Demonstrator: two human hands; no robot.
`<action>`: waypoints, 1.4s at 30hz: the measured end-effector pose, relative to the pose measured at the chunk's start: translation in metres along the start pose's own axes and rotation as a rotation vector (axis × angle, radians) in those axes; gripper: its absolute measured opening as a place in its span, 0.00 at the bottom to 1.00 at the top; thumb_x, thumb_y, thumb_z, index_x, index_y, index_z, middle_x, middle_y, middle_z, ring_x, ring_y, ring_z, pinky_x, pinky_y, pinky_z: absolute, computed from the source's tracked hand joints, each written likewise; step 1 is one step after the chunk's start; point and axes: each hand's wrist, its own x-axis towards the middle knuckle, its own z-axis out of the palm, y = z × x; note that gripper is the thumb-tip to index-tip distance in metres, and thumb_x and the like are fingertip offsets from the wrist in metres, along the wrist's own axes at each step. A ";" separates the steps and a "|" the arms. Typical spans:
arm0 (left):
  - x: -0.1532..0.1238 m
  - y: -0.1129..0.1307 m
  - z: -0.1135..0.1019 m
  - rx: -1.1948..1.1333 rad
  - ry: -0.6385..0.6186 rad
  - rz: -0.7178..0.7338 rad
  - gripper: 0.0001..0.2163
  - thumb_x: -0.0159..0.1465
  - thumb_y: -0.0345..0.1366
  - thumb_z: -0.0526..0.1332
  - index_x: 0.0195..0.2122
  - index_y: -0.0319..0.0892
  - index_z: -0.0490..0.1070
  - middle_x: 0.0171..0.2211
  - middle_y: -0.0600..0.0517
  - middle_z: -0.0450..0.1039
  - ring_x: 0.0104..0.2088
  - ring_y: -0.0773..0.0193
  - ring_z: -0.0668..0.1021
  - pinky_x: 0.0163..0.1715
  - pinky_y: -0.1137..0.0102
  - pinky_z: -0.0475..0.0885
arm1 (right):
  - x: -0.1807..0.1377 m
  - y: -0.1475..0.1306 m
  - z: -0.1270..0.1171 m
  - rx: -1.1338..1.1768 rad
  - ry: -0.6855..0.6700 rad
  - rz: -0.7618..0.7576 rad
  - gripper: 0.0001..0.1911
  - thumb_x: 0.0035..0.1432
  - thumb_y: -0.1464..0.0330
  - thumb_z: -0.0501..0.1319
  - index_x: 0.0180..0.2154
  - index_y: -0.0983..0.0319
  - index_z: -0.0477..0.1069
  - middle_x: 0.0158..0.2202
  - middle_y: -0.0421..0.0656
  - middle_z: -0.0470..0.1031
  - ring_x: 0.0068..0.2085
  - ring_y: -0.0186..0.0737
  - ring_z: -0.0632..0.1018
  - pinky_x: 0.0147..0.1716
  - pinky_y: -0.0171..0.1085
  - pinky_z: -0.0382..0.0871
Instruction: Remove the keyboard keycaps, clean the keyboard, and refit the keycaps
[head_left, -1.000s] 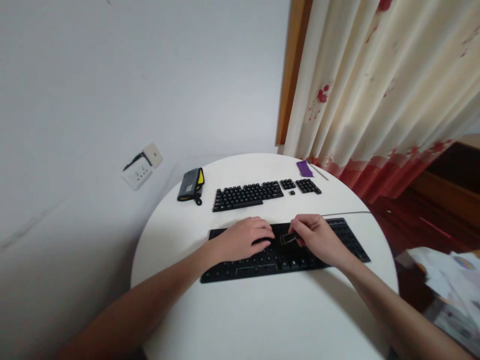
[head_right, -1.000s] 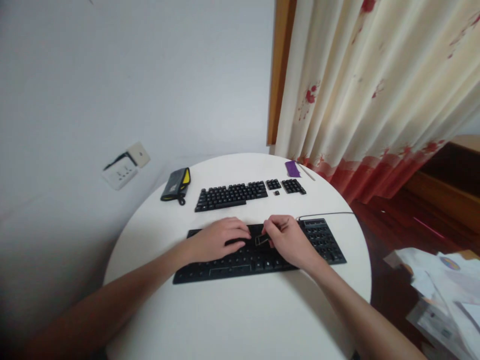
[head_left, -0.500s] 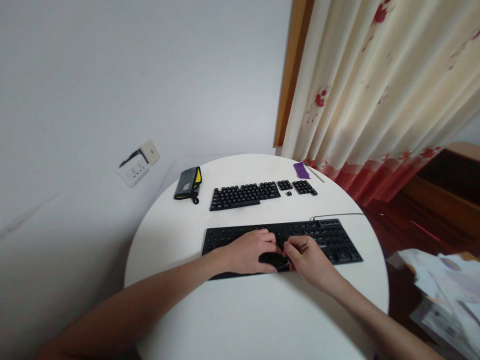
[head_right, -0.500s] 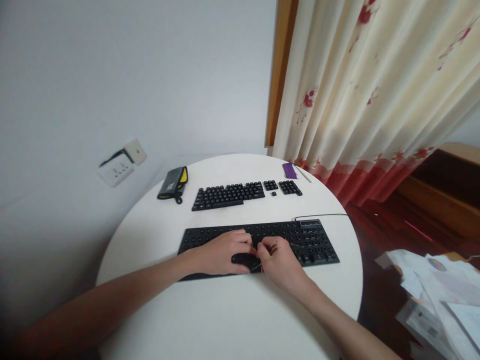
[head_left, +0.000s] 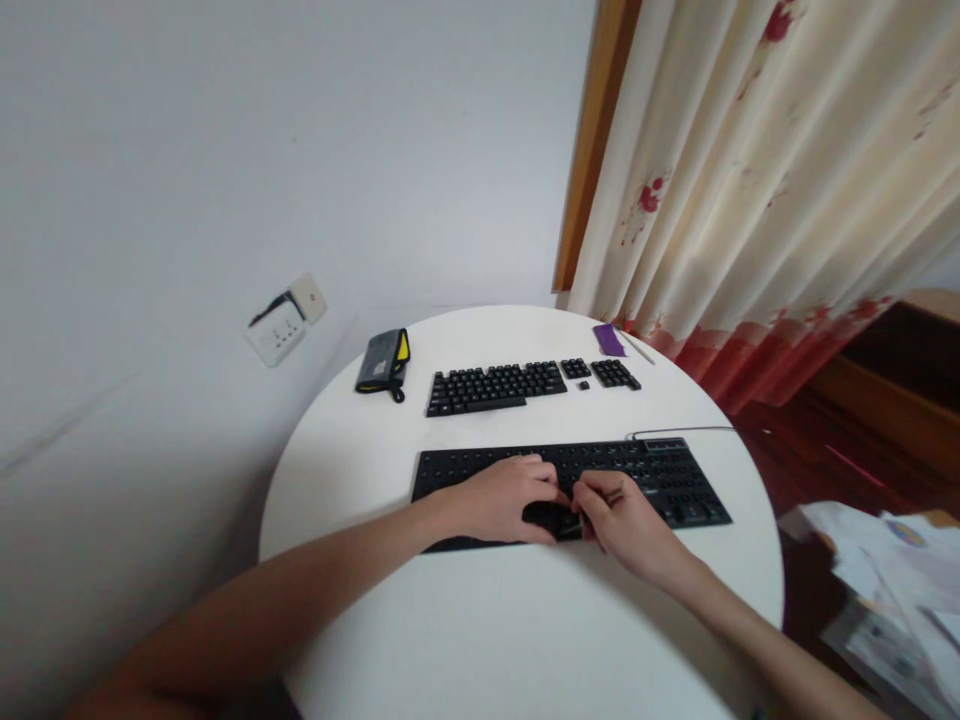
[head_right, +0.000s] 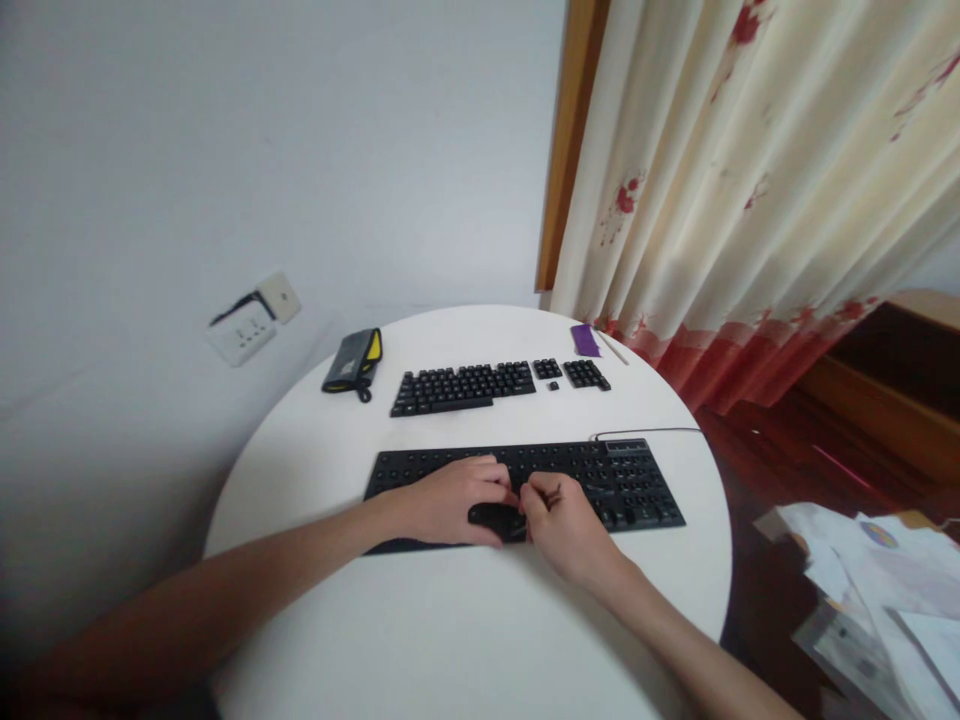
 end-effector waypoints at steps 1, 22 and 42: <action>0.000 0.000 0.000 -0.004 0.001 0.002 0.19 0.58 0.46 0.68 0.47 0.43 0.74 0.40 0.49 0.72 0.41 0.59 0.72 0.43 0.66 0.68 | 0.000 0.003 -0.002 0.079 -0.022 0.017 0.16 0.61 0.63 0.51 0.22 0.59 0.64 0.16 0.37 0.65 0.18 0.32 0.65 0.19 0.33 0.56; -0.002 -0.008 -0.017 -0.740 0.422 -0.361 0.13 0.63 0.39 0.64 0.47 0.39 0.74 0.46 0.46 0.77 0.44 0.59 0.77 0.47 0.64 0.71 | 0.047 -0.040 -0.026 0.216 -0.023 -0.310 0.18 0.64 0.60 0.57 0.25 0.62 0.67 0.21 0.37 0.70 0.19 0.29 0.67 0.20 0.31 0.59; -0.001 -0.007 -0.011 -0.403 0.480 -0.428 0.08 0.60 0.38 0.67 0.36 0.42 0.72 0.32 0.55 0.74 0.33 0.66 0.74 0.35 0.71 0.71 | 0.051 -0.009 0.011 0.222 0.112 -0.318 0.14 0.63 0.61 0.58 0.31 0.61 0.75 0.30 0.41 0.78 0.33 0.39 0.76 0.38 0.36 0.69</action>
